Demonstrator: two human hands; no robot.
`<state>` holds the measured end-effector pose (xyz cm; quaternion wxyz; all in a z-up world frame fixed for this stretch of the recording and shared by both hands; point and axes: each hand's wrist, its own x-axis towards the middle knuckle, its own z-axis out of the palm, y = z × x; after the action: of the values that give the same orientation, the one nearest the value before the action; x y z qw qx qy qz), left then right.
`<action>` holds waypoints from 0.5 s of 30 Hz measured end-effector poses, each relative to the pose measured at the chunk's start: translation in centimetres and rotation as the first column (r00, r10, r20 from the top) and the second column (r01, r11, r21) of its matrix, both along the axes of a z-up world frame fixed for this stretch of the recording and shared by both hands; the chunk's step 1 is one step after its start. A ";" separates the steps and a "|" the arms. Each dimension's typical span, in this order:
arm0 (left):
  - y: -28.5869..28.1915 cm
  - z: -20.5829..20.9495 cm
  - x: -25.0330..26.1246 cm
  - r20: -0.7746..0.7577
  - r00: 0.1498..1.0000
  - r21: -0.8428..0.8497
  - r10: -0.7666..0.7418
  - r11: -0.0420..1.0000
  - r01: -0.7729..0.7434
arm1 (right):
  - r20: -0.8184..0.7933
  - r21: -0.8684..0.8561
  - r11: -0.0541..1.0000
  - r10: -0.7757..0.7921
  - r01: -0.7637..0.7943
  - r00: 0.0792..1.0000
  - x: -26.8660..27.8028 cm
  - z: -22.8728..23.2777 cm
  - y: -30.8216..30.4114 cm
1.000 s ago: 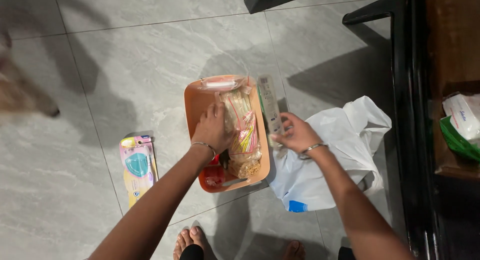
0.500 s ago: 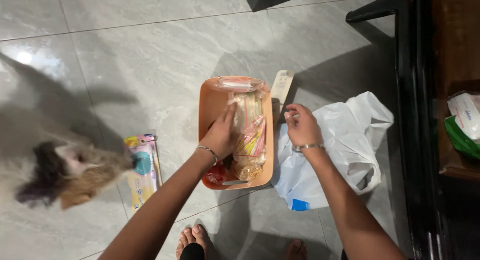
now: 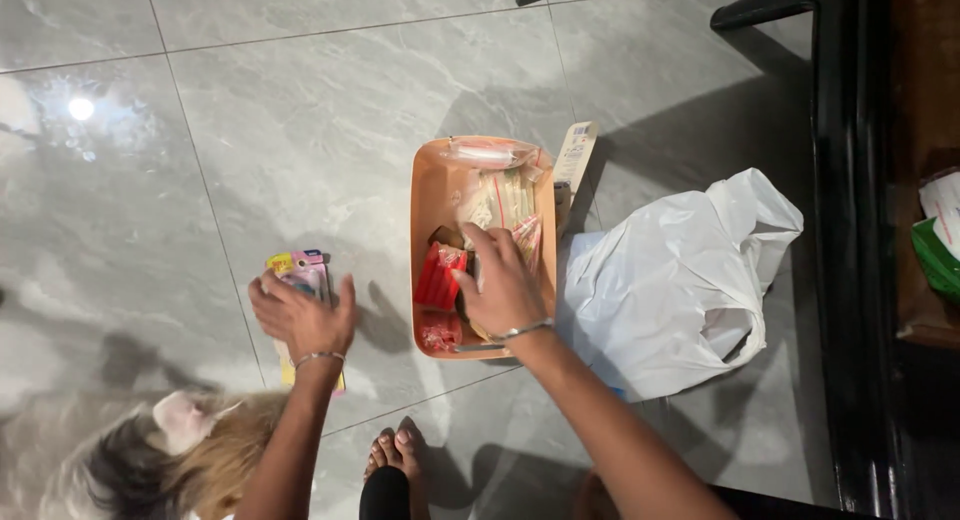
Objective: Unpack items from a plastic bag and organize them into a storage bin inside a cabinet.
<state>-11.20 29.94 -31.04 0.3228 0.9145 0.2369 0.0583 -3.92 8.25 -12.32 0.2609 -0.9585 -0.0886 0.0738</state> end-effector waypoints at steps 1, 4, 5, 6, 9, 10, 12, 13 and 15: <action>0.0 -0.1 -0.3 -0.127 0.992 0.106 0.005 0.994 0.009 | 0.092 -0.041 0.999 0.004 0.000 0.996 0.6 -0.2 0.6; 2.1 -1.9 -1.5 -0.230 0.973 0.208 0.027 0.978 0.022 | -0.106 -0.252 0.964 -0.111 0.081 0.988 1.9 -1.0 1.4; 2.7 -1.5 -1.9 -0.229 0.973 0.204 0.021 0.979 0.027 | -0.104 -0.255 0.963 -0.117 0.087 0.988 2.0 -1.4 1.1; 3.4 -1.2 -2.2 -0.263 0.965 0.216 -0.017 0.973 0.076 | -0.125 -0.314 0.948 -0.088 0.045 0.988 2.2 -1.9 0.8; 6.2 -1.2 -3.5 -0.297 0.952 0.211 -0.072 0.968 0.139 | -0.219 -0.391 0.920 -0.073 -0.019 0.973 1.5 -1.1 0.0; 7.1 -1.5 -3.7 -0.287 0.954 0.195 -0.083 0.970 0.143 | -0.280 -0.411 0.911 -0.079 -0.045 0.957 1.4 -0.5 -0.3; 9.4 -3.0 -5.7 -0.180 0.975 0.221 -0.130 0.961 0.169 | -0.014 -0.372 0.923 -0.116 0.103 0.993 -0.4 1.2 -1.7; 10.5 -3.7 -6.8 -0.075 0.982 0.250 -0.171 0.950 0.185 | 0.248 -0.294 0.929 -0.152 0.224 0.957 -1.5 2.1 -2.5; 12.4 -3.0 -8.4 -0.134 0.978 0.255 -0.163 0.948 0.193 | 0.152 -0.266 0.903 -0.308 0.339 0.939 -4.3 0.9 -4.8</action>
<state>-19.59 42.35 -34.03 0.1870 0.9690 0.1610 0.0094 -8.24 3.46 -11.47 0.1222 -0.9900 0.0696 -0.0094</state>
